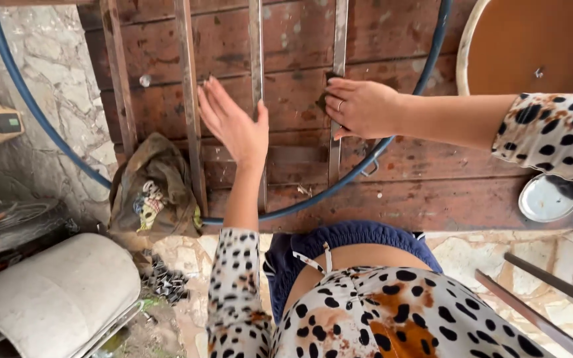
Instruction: Cleaning and scrubbing a circular metal and wood frame using a cloth and a sanding block.
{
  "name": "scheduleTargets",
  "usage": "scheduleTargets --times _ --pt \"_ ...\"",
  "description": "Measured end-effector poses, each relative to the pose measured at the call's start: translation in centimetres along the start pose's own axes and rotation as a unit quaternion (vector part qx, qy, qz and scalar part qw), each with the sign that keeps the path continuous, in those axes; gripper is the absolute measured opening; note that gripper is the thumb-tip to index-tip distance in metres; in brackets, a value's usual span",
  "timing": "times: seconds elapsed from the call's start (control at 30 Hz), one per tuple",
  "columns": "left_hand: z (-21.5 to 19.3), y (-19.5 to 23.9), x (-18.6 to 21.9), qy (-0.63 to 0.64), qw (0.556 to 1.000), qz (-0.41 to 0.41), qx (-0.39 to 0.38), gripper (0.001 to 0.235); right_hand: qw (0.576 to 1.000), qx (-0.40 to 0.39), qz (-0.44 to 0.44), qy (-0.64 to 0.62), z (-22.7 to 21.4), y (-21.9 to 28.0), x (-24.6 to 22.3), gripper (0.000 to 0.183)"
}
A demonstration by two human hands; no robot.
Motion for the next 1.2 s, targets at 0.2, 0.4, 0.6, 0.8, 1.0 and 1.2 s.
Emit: scheduleTargets --times 0.2,0.4,0.6,0.8,1.0,1.2 --pt "-7.9 6.3 -3.5 0.007 0.993 -0.013 0.113 0.072 0.961 -0.171 -0.041 0.214 -3.1 -1.7 9.4 0.024" --pt "-10.3 14.7 -17.4 -0.064 0.976 -0.176 0.115 0.081 0.988 -0.103 -0.114 -0.004 1.9 -4.0 8.6 0.037" --pt "-8.3 14.0 -20.1 -0.064 0.975 -0.188 0.103 0.074 0.976 -0.205 0.012 0.072 -1.4 -4.4 15.8 0.049" --pt "-9.1 12.1 -18.5 -0.096 0.967 -0.236 0.023 0.076 0.977 0.006 0.133 -0.168 4.0 -6.4 27.2 0.055" --pt "-8.3 13.0 -19.7 -0.031 0.962 -0.270 -0.007 0.073 0.992 -0.067 0.051 0.096 6.0 -7.0 30.1 0.054" --pt "-8.2 13.4 -20.0 0.016 0.964 -0.266 -0.004 0.067 0.982 -0.121 -0.036 0.140 3.6 -5.2 22.4 0.044"
Point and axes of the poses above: each hand's wrist, its own y-axis away from the middle knuckle, its own z-axis out of the palm, x = y × z, the point moved 8 cm from there along -y, towards the middle knuckle, and after that the axes turned 8 degrees about z, right-handed, at the moved point
